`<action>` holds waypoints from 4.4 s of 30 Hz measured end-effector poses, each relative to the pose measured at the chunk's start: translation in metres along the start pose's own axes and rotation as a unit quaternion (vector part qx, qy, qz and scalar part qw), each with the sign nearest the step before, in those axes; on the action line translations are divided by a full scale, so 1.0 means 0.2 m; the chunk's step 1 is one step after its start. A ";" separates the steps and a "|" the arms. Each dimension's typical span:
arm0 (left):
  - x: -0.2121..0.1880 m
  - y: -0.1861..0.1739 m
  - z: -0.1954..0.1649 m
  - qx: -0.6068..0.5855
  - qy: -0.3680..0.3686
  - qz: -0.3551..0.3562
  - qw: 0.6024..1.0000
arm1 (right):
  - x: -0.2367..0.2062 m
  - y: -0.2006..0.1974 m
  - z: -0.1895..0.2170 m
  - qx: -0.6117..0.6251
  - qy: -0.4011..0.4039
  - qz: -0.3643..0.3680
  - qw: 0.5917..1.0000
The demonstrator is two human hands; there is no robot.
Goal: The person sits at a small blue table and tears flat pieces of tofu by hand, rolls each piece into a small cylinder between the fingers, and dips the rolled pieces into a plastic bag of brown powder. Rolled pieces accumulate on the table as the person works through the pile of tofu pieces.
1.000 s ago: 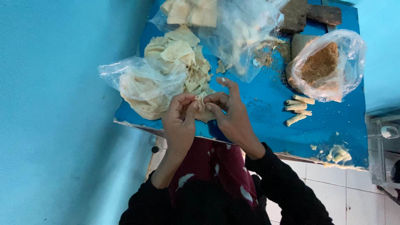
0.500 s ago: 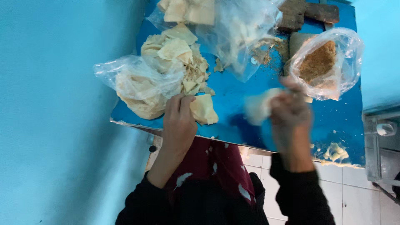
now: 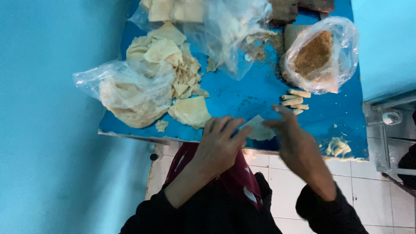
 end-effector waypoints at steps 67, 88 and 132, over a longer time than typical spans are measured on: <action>-0.15 0.16 0.05 -0.047 0.040 0.058 0.996 | 0.78 -0.26 -0.52 -0.098 -0.107 -0.026 0.989; -0.13 0.12 0.04 -0.095 0.015 0.027 0.995 | 0.92 0.01 -0.67 -0.297 -0.153 -0.022 0.942; -0.01 0.13 -0.02 -0.150 -0.187 -0.008 0.971 | -0.08 0.02 -0.13 -0.146 -0.205 -0.036 0.967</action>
Point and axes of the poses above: each hand's wrist, its own x-axis towards the middle knuckle, its own y-axis out of the palm, z = x × y, the point moved 4 cm from there along x, towards the middle knuckle, and after that the axes turned 13 degrees about -z, right-handed, at the moved point
